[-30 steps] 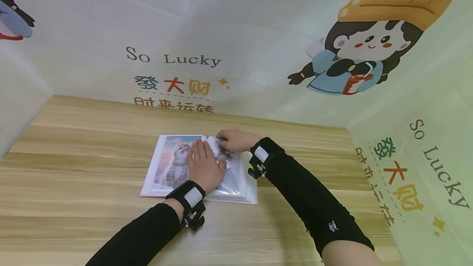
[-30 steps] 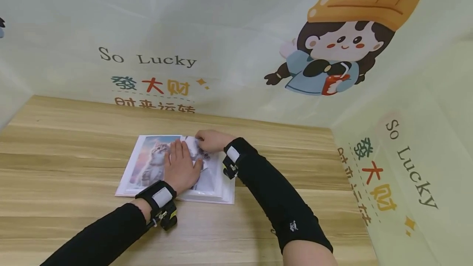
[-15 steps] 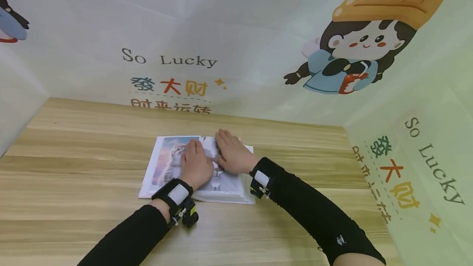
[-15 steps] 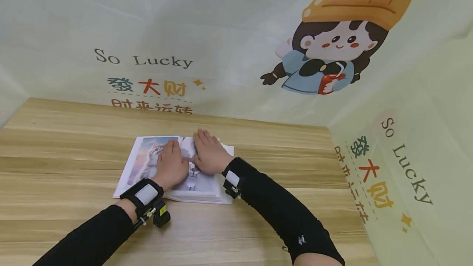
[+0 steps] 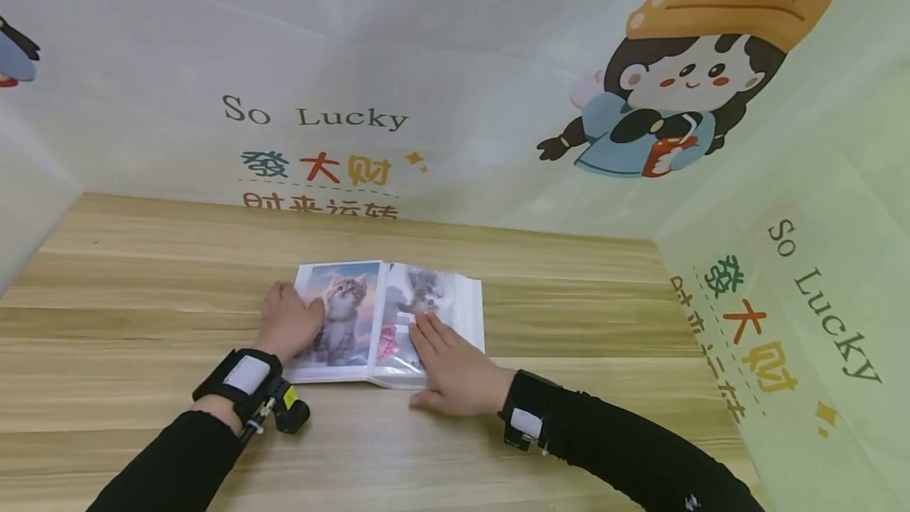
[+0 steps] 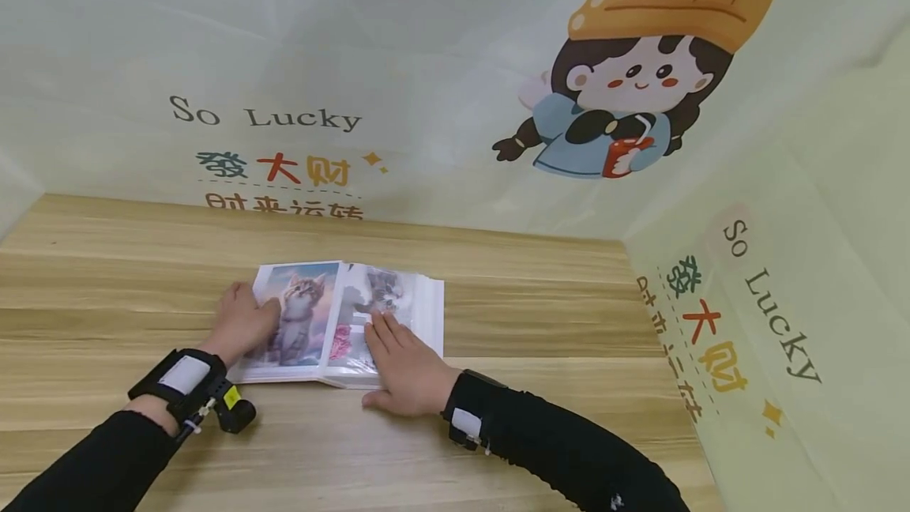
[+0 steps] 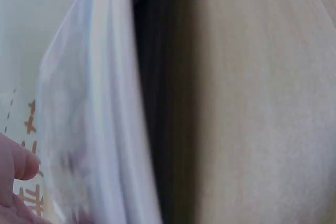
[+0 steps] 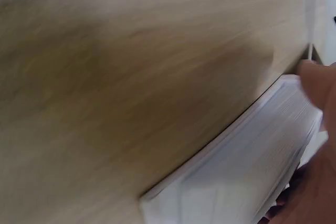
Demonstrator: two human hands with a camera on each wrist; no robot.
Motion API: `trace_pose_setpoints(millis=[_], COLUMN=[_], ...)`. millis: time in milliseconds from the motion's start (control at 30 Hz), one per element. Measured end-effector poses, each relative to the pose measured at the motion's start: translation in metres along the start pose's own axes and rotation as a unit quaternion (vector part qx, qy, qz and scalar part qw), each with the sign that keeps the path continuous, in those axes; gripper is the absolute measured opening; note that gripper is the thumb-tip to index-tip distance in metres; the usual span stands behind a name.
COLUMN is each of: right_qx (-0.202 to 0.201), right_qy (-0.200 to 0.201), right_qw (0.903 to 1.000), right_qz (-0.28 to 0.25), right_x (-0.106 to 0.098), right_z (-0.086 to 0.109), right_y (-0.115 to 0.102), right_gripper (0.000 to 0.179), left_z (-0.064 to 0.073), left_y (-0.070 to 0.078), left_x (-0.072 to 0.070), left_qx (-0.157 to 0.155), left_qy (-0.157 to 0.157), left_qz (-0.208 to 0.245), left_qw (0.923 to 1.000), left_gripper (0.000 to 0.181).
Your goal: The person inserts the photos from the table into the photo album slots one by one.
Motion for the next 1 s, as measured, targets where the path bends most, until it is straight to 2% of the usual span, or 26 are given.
trace_pose_setpoints(millis=[100,267,533,700,833,1000], right_qx=[-0.002,-0.002,0.009,0.026,0.031,0.042], right_qy=[0.012,0.010,0.006,0.002,0.004,0.013], right_qw=[0.9991,0.9985,0.9998,0.9994,0.9991,0.9980], right_qz=[0.040,0.054,0.018,-0.025,-0.030,-0.046], right_x=[0.003,0.005,0.001,-0.006,-0.007,-0.011], right_z=[0.002,0.000,-0.006,-0.010,-0.013,-0.015], right_y=[0.002,0.006,0.025,0.037,0.045,0.039], right_gripper=[0.085,0.078,0.077,0.078,0.078,0.087], left_z=[0.001,0.006,0.010,0.009,0.009,0.009], left_y=[-0.003,0.000,0.006,0.008,0.011,0.013], left_x=[-0.003,-0.007,-0.006,-0.002,-0.001,0.000], left_qx=[0.002,-0.003,-0.013,-0.014,-0.015,-0.018], left_qy=[-0.007,-0.016,-0.026,-0.018,-0.009,-0.016], left_qz=[0.018,0.040,0.069,0.080,0.079,0.085], left_qw=[0.9998,0.9991,0.9972,0.9965,0.9967,0.9961], left_gripper=[0.070,0.068,0.066,0.065,0.065,0.066])
Point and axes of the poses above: each hand's wrist, its own z-axis away from the middle knuckle, its own x-axis out of the palm, y = z × x, the point moved 6 cm from there along -z, towards the middle knuckle, and after that the axes turned 14 degrees about -z, right-handed, at the moved point
